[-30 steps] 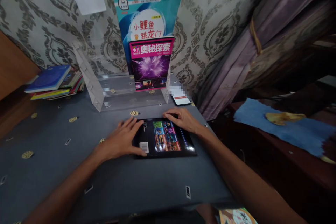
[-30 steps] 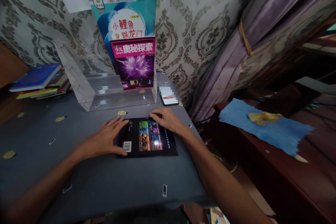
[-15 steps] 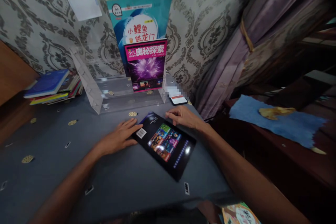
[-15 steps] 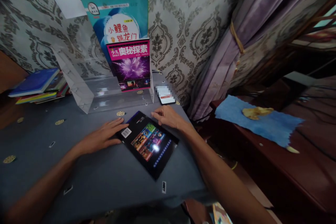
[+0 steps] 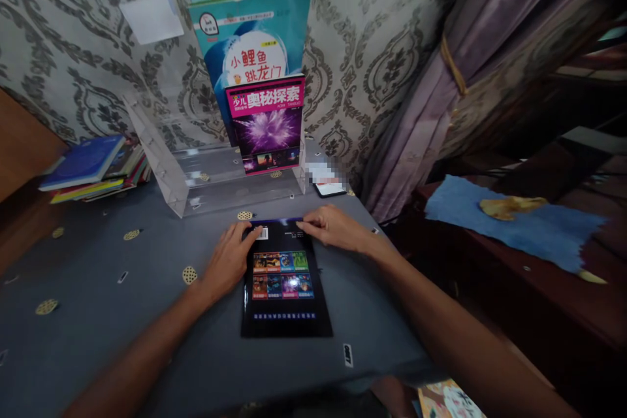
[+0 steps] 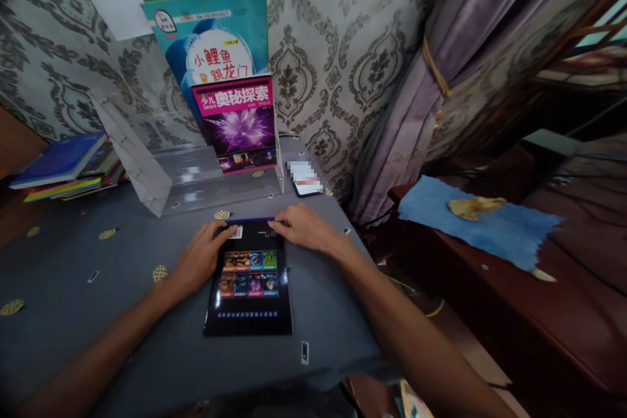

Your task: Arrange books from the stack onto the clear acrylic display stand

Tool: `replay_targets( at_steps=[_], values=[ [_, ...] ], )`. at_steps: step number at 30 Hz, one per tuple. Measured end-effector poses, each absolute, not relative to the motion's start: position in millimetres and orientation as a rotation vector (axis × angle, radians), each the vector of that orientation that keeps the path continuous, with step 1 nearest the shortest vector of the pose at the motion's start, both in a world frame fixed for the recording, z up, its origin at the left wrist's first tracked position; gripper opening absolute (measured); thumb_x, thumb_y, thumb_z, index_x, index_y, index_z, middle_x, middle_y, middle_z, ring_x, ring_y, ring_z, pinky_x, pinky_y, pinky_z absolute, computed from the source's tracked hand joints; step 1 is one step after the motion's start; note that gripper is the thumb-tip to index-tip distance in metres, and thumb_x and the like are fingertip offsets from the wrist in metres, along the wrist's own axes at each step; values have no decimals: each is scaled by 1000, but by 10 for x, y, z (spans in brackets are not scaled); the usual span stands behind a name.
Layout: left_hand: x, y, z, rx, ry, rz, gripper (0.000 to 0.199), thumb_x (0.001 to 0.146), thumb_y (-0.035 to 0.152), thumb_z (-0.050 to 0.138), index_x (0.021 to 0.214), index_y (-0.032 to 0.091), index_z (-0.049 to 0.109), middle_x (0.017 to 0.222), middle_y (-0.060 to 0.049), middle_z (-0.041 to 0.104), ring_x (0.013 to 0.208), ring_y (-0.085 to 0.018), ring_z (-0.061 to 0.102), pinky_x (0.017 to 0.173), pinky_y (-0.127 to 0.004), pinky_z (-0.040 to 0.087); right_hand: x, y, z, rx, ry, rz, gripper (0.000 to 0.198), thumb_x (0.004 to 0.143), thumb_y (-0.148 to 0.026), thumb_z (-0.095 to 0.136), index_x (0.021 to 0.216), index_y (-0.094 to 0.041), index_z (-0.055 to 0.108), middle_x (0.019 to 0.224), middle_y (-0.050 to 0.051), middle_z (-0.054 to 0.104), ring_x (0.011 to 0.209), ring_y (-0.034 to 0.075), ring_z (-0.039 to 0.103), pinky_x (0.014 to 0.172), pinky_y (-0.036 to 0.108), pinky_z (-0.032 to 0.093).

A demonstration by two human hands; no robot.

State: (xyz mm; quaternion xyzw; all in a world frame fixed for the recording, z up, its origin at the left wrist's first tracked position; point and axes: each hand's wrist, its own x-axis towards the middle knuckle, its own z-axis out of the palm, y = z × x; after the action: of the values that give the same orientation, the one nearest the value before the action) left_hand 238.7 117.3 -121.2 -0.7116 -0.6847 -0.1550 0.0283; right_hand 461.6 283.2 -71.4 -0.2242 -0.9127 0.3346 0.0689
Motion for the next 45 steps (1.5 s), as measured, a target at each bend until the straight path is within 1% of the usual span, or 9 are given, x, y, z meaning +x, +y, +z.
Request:
replay_targets(
  at_steps=[2,5,8,12,20,29,34,39,45],
  values=[
    [2381,1172,-1230,-2206,-2115,-506,54,88,1,38,136,22,53,131,-11,54,120,-28,52,100,-50,49,4537,2743,-754,-667,-2648,817,40,98,-35,47,65,-17,61,57,0,62,53,12,54,57,25,37],
    [2370,1166,-1247,-2195,-2102,-546,51,90,4,38,134,23,53,136,-12,53,124,-28,51,104,-52,46,4354,2547,-850,-513,-2598,735,23,97,-26,49,105,-18,69,96,7,74,85,19,67,78,31,49],
    [2373,1161,-1230,-2209,-2092,-553,48,91,6,39,135,22,52,140,-12,51,128,-28,49,106,-52,45,4153,2373,-954,-296,-2657,684,40,96,-25,52,136,-16,53,131,15,64,122,25,58,103,43,46],
    [2382,1166,-1181,-2255,-2119,-517,48,91,6,40,135,21,51,135,-13,55,127,-27,51,105,-49,46,3985,2294,-1064,-151,-2711,641,61,97,-30,55,151,-15,32,150,20,48,140,28,44,116,53,35],
    [2334,1181,-1189,-2269,-2071,-485,48,91,5,42,135,20,53,141,-13,54,132,-27,49,110,-49,43,3960,2326,-1155,-151,-2690,595,72,96,-31,58,156,-19,20,151,18,48,141,28,44,117,54,35],
    [2315,1163,-1219,-2225,-2089,-478,46,94,4,40,134,19,57,142,-14,55,132,-27,50,111,-50,42,4283,2435,-1184,-335,-2685,629,66,99,-33,52,157,-25,23,152,13,48,140,29,45,113,54,42],
    [2304,1156,-1228,-2230,-2078,-482,47,95,7,38,135,23,55,144,-11,54,132,-27,50,110,-53,43,4522,2551,-1211,-501,-2655,656,52,100,-35,48,149,-22,41,148,14,53,136,33,50,109,57,44],
    [2280,1161,-1249,-2231,-2078,-486,49,94,6,38,136,24,54,145,-11,54,133,-27,50,108,-53,44,4698,2750,-1127,-679,-2518,735,35,101,-32,43,126,-22,65,123,9,72,113,28,67,100,46,51],
    [2262,1198,-1132,-2261,-2050,-440,49,91,2,38,130,23,58,138,-10,59,126,-27,55,104,-50,48,4750,2855,-1036,-806,-2411,798,30,98,-29,47,106,-21,74,105,7,78,97,26,73,85,37,54]
  ],
)
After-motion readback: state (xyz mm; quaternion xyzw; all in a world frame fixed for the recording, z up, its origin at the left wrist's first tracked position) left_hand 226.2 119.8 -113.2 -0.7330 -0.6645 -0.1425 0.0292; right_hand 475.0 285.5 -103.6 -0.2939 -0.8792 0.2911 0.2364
